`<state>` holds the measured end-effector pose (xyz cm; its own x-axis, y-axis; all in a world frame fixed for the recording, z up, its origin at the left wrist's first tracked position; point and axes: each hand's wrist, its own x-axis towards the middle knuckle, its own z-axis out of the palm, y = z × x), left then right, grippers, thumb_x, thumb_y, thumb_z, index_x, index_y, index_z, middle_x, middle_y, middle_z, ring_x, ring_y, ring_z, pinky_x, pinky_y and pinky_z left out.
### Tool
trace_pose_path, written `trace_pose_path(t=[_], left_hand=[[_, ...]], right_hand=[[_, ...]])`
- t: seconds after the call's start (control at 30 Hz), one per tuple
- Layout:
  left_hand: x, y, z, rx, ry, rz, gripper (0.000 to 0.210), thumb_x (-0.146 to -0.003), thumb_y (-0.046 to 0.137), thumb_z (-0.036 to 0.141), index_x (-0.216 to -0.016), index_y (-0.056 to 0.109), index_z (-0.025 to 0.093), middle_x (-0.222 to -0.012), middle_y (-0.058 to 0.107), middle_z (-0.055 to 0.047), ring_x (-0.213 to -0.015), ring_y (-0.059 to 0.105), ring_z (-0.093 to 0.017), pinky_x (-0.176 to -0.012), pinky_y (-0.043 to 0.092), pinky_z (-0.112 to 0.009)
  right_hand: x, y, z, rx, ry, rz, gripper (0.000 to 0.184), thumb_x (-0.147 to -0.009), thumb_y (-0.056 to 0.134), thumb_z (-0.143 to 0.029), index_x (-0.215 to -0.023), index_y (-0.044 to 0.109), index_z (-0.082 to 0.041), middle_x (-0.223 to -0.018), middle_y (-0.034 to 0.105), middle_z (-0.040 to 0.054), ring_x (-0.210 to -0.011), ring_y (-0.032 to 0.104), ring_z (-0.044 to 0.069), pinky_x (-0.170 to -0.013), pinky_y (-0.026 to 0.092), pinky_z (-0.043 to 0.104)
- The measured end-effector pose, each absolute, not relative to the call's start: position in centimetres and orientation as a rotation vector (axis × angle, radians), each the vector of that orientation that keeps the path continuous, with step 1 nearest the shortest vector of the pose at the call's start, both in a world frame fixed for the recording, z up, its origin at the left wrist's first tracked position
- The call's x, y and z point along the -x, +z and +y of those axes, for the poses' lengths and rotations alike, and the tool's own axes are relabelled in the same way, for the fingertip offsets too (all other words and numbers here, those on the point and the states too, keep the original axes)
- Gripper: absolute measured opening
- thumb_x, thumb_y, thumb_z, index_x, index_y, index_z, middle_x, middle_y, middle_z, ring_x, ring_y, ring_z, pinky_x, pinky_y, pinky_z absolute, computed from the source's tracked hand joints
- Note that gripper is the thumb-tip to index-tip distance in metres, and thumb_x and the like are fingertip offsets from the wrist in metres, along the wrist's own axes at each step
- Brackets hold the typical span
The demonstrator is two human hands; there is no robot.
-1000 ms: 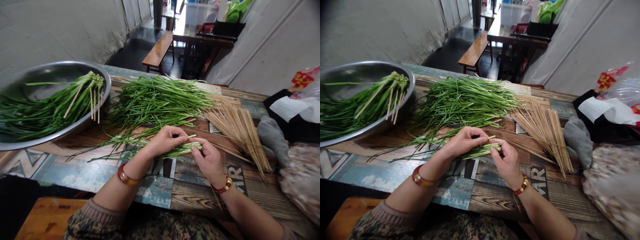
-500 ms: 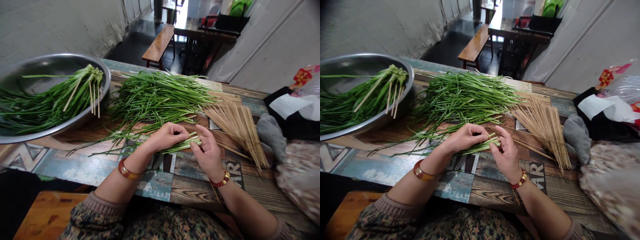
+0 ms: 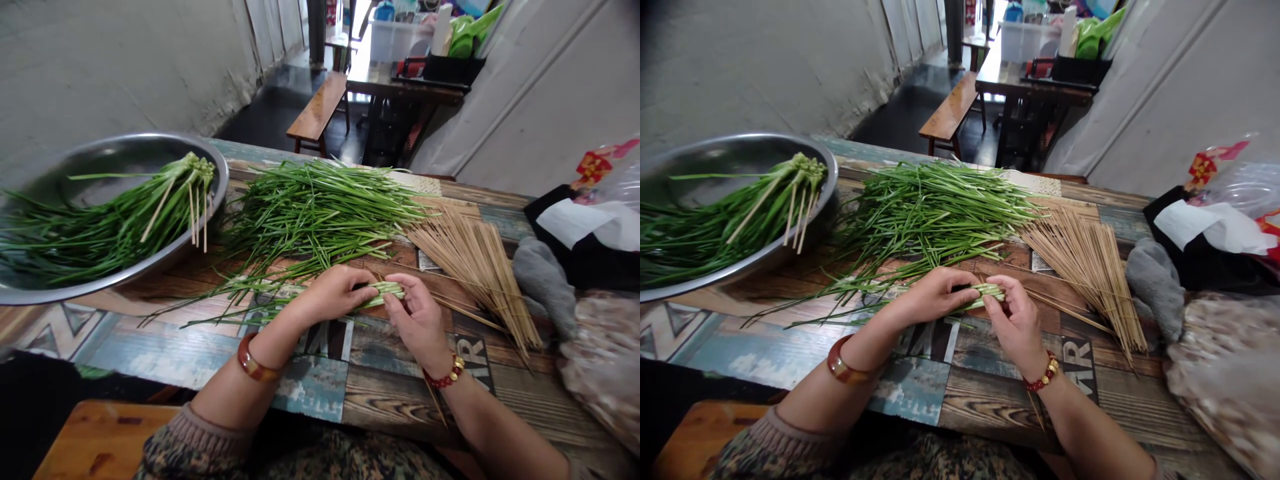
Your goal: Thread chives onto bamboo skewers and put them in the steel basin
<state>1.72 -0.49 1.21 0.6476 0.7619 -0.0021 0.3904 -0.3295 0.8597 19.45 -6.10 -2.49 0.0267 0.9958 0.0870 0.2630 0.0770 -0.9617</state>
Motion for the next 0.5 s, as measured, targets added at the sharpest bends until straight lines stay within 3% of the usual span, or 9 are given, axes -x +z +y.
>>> trace_pose_path(t=[0.13,0.27,0.4,0.5], left_hand=[[-1.9,1.0,-0.6,-1.986,0.459,0.957,0.026,-0.089,0.050,0.029,-0.079,0.068,0.012,-0.066,0.063,0.000,-0.061,0.051,-0.010,-0.055,0.035,-0.018],[-1.9,1.0,-0.7,-1.989,0.428,0.927,0.027,-0.089,0.049,0.029,-0.078,0.067,0.012,-0.067,0.064,-0.001,-0.061,0.053,-0.010,-0.056,0.035,-0.018],[-1.5,1.2,-0.5,-2.040,0.438,0.982,0.026,-0.090,0.049,0.030,-0.090,0.070,0.015,-0.081,0.071,-0.004,-0.072,0.061,-0.013,-0.066,0.042,-0.020],[-0.5,1.1,0.0,-2.114,0.633,1.196,0.024,-0.091,0.049,0.028,-0.095,0.069,0.017,-0.092,0.071,-0.006,-0.083,0.063,-0.016,-0.075,0.044,-0.024]], right_hand=[[-19.5,-2.9,-6.1,1.363,1.018,-1.412,0.023,-0.086,0.058,-0.035,-0.104,0.056,-0.020,-0.079,0.063,0.0017,-0.059,0.056,0.011,-0.051,0.046,0.023],[-19.5,-3.1,-5.9,1.380,1.044,-1.406,0.021,-0.086,0.057,-0.036,-0.100,0.056,-0.019,-0.074,0.061,0.0004,-0.055,0.054,0.010,-0.049,0.044,0.022],[-19.5,-3.3,-5.5,1.375,1.066,-1.425,0.024,-0.085,0.058,-0.037,-0.100,0.057,-0.019,-0.071,0.060,-0.0008,-0.054,0.053,0.010,-0.047,0.043,0.021],[-19.6,-3.5,-5.3,1.374,1.056,-1.418,0.026,-0.084,0.058,-0.038,-0.101,0.057,-0.018,-0.069,0.059,-0.0016,-0.052,0.051,0.010,-0.046,0.042,0.021]])
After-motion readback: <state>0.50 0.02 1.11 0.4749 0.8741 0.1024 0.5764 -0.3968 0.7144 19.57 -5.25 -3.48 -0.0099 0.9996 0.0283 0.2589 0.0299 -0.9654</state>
